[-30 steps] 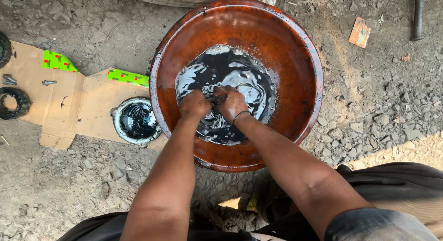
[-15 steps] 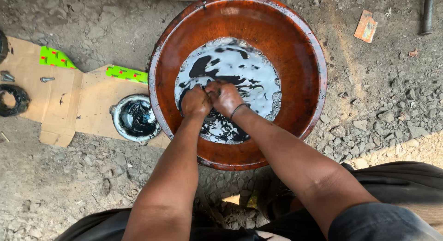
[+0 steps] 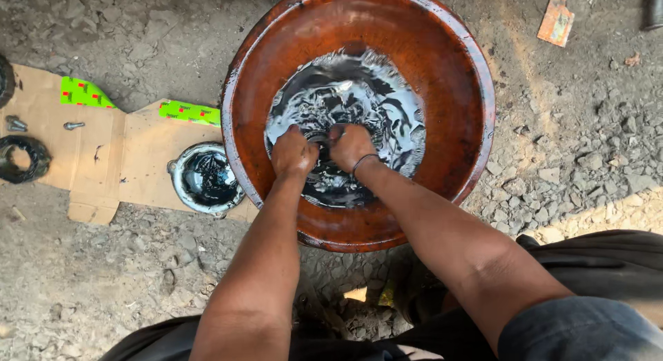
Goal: The person applies grease to a bearing, then washes it in a basin of soapy water, scrubbing and rinsing it by hand. The bearing is lifted from the basin and briefly held near a tire before being returned to the water for further cleaning.
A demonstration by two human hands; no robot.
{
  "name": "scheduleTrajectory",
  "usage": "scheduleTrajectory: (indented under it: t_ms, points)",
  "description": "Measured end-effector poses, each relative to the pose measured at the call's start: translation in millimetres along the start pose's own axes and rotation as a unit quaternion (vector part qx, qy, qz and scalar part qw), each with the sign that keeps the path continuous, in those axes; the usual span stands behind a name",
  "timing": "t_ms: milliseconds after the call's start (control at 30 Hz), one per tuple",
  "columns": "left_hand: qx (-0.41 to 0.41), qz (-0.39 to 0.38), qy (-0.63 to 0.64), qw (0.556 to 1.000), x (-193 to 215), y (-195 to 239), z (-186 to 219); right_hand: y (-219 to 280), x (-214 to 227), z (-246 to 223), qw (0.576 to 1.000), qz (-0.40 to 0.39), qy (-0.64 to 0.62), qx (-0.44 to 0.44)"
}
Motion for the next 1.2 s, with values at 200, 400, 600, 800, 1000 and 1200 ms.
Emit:
scheduleTrajectory:
  t_ms: [200, 400, 600, 800, 1000, 1200]
  points:
    - [-0.067, 0.006, -0.028, 0.997, -7.5, 2.6, -1.5, 13.1, 12.6, -28.8, 0.978, 0.110, -0.094, 0.149]
    - [-0.049, 0.001, 0.011, 0.999, -15.3, -3.2, -7.1, 4.9, 16.4, -14.5, 0.995, 0.042, -0.047, 0.076]
    - [-0.150, -0.001, -0.028, 0.988, -17.7, -6.6, 1.9, 5.5, 12.4, -3.3, 0.992, -0.009, -0.116, -0.044]
    - [-0.089, 0.008, 0.054, 0.995, -27.3, -8.6, -19.0, 14.2, 1.8, -20.6, 0.974, 0.126, -0.071, 0.174]
    - [-0.130, -0.011, 0.071, 0.989, -16.3, -14.8, -14.2, -6.5, -29.5, 22.5, 0.996, 0.061, -0.008, 0.056]
    - [-0.033, -0.128, -0.050, 0.990, -17.1, -2.3, -14.2, 21.5, -23.6, 13.7, 0.992, 0.042, -0.052, 0.109]
Point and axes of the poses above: each hand's wrist, its own y-axis away from the middle knuckle, its own x-axis out of the back of the hand, z = x × y, the point moved 7 cm from there along -y, towards the middle knuckle, and after that the axes turned 11 degrees about y, right-handed, at the moved point
